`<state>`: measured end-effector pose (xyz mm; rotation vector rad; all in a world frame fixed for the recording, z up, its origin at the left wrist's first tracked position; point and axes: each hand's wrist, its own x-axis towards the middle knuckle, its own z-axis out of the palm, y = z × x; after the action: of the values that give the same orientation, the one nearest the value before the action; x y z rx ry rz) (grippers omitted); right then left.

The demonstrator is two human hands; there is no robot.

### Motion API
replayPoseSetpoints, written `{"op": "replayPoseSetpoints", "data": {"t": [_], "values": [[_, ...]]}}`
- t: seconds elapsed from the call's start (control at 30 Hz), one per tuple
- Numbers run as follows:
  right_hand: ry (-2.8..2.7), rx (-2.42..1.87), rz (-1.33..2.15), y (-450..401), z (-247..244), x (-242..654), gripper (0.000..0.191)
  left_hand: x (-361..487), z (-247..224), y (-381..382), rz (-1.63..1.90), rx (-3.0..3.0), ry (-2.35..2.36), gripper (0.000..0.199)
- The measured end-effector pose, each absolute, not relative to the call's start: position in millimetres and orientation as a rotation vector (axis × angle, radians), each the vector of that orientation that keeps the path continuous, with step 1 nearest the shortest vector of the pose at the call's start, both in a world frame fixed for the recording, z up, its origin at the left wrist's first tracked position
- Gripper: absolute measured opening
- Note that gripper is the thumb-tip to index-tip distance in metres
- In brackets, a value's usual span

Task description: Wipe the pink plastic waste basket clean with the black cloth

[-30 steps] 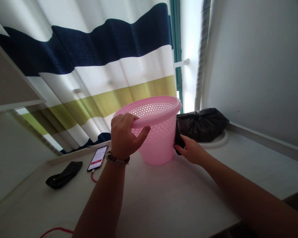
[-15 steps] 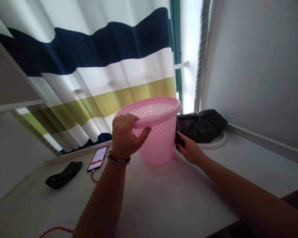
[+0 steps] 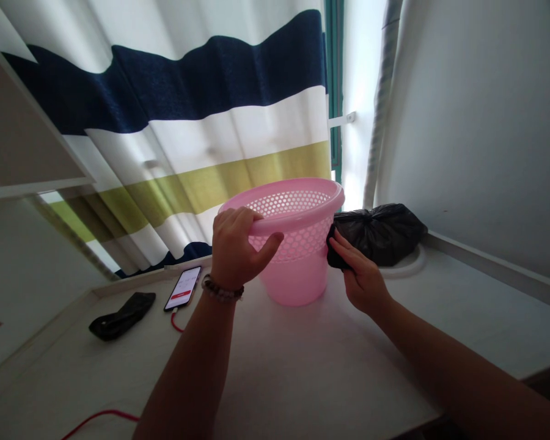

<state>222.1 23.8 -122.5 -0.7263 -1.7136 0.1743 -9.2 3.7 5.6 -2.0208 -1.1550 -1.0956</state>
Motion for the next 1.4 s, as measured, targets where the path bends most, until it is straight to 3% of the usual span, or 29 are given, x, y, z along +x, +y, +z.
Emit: {"op": "replayPoseSetpoints", "data": {"t": [0.4,1.4], "values": [[-1.911,-0.978,0.418,48.4,-138.8,228.5,0.064,-4.3,4.8,3.2,-1.018,-1.957,-1.168,0.034],[-1.998,-1.064,0.485,42.4,-134.7,227.8,0.064,-4.6,5.0,4.5,-1.033,-1.94,-1.186,0.031]]}}
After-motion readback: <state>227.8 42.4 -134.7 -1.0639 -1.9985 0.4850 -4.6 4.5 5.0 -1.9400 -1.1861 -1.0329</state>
